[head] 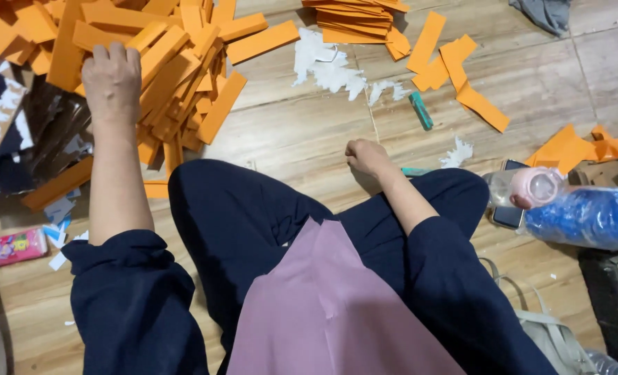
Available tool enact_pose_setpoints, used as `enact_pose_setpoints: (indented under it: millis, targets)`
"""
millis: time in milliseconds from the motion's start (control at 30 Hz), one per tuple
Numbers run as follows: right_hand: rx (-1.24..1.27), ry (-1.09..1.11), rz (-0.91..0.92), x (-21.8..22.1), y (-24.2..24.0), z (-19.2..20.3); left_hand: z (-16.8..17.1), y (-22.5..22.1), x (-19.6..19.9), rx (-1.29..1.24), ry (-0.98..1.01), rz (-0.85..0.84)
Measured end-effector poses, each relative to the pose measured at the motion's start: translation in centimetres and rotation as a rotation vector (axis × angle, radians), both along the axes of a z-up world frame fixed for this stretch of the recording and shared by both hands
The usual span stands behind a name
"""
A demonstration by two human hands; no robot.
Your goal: Folding orange paper strips and using a small tool to press and sharpen the creases.
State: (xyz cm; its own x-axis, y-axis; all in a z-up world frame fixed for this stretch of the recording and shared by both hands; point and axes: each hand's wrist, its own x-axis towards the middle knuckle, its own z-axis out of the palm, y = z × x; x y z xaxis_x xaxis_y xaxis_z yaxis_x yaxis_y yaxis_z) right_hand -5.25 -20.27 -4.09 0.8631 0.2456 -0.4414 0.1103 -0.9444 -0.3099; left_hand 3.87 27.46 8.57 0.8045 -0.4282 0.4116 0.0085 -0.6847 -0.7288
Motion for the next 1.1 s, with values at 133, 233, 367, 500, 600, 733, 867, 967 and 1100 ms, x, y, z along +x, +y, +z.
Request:
enact_pose_setpoints:
  millis: [133, 233, 367, 500, 600, 733, 867, 967, 1100]
  targets:
    - [0.07, -0.089, -0.03, 0.9, 1.3, 0.6, -5.1, -1.3, 2.1, -0.145, 0.338, 0.235]
    - [0.141, -0.229, -0.028, 1.3, 3.9, 1.8, -4.5, -5.9, 2.3, -0.135, 0.401, 0.186]
    - [0.096, -0.364, -0.006, 1.6, 6.6, 2.4, -8.0, -10.6, 5.4, -0.358, 0.409, -0.136]
    - [0.04, -0.327, -0.011, 1.5, 7.0, 1.2, -11.3, -13.9, 8.2, -0.458, 0.211, -0.375]
    - [0.027, -0.354, 0.001, 2.2, 6.5, 0.0, -18.1, -14.5, 12.3, -0.503, 0.331, -0.242]
    - [0.003, -0.377, -0.02, 2.5, 6.6, -0.6, -17.9, -15.3, 14.0, -0.552, 0.39, -0.196]
    - [-0.014, -0.394, -0.023, 2.8, 6.4, -1.1, -18.9, -14.5, 15.6, -0.581, 0.413, -0.172]
    - [-0.006, -0.399, -0.019, 2.7, 6.4, -1.5, -20.4, -13.3, 16.2, -0.594, 0.441, -0.175]
    - [-0.032, -0.452, 0.02, 2.9, 6.4, -1.0, -17.0, -13.4, 16.3, -0.639, 0.478, -0.253]
